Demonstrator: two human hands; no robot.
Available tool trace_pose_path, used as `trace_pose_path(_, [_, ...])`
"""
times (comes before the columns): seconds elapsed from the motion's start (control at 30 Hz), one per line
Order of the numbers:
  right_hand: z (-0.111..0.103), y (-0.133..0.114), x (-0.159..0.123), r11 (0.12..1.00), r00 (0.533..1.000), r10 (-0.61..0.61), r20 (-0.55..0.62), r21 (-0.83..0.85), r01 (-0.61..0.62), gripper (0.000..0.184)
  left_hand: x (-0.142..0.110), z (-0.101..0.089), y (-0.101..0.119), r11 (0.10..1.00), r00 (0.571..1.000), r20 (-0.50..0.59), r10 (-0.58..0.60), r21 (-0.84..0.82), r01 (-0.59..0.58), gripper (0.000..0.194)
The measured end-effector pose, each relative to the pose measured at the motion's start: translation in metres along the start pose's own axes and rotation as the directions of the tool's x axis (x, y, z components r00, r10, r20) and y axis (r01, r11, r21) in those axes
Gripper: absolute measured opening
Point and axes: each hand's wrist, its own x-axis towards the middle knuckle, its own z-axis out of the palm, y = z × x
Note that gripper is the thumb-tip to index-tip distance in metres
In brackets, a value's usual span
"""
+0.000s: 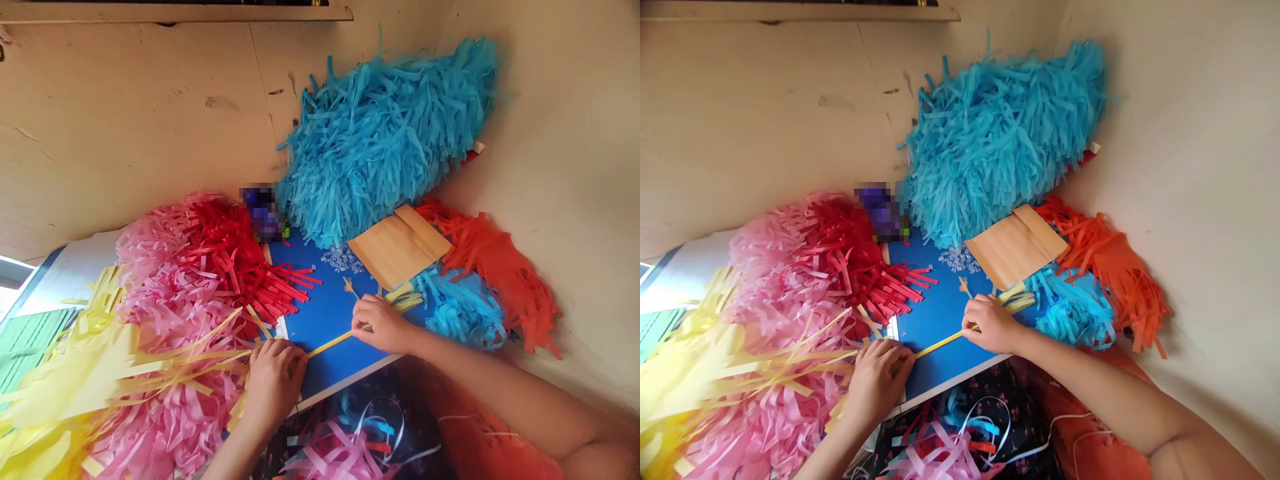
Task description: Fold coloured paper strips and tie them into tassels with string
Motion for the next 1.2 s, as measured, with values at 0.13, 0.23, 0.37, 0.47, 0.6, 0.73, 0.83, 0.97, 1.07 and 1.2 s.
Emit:
trace_pose_path(0.13, [-0.002,-0.005,0.006,0.999,0.997,0.049,0.057,-0.02,-0.048,0.018,0.012,-0.011,0.013,0.994,0.987,0.15,-0.056,0.103,0.041,0.023])
trace_pose_path(0.23, [-0.007,-0.007,0.01,0.996,0.99,0.083,0.112,-0.031,-0.08,0.017,0.017,-0.017,0.016,0.987,0.979,0.192,-0.063,0.157,0.033,0.022])
trace_pose_path(0.37, [-0.013,-0.011,0.014,0.994,0.98,0.108,0.166,-0.051,-0.101,0.015,0.014,-0.015,0.014,0.948,0.974,0.14,0.178,0.241,-0.208,0.018])
trace_pose_path(0.47, [-0.015,-0.014,0.015,0.992,0.975,0.119,0.185,-0.072,-0.107,0.014,0.01,-0.009,0.014,0.819,0.884,0.145,0.445,0.334,-0.467,0.04])
trace_pose_path(0.6, [-0.015,-0.014,0.015,0.988,0.973,0.13,0.189,-0.101,-0.113,0.013,0.011,-0.004,0.017,0.76,0.867,0.113,0.485,0.438,-0.481,0.029])
trace_pose_path(0.73, [-0.015,-0.017,0.012,0.983,0.977,0.135,0.163,-0.146,-0.112,0.011,0.013,-0.002,0.022,0.758,0.867,0.084,0.49,0.451,-0.472,0.021])
trace_pose_path(0.83, [-0.008,-0.03,0.009,0.984,0.991,0.053,0.122,-0.173,-0.031,0.005,0.015,0.0,0.024,0.763,0.869,0.067,0.491,0.447,-0.466,0.015])
trace_pose_path(0.97, [0.011,-0.047,0.005,0.882,0.948,-0.311,0.062,-0.353,0.312,0.02,0.015,-0.001,0.025,0.778,0.877,0.049,0.479,0.44,-0.449,0.011])
trace_pose_path(1.07, [0.022,-0.046,0.006,0.768,0.891,-0.449,0.063,-0.482,0.421,0.03,0.014,-0.001,0.028,0.797,0.889,0.038,0.457,0.425,-0.428,0.009])
trace_pose_path(1.2, [0.029,-0.039,0.012,0.763,0.876,-0.477,0.074,-0.461,0.454,0.032,0.01,0.01,0.035,0.844,0.914,-0.068,0.401,0.414,-0.34,0.011])
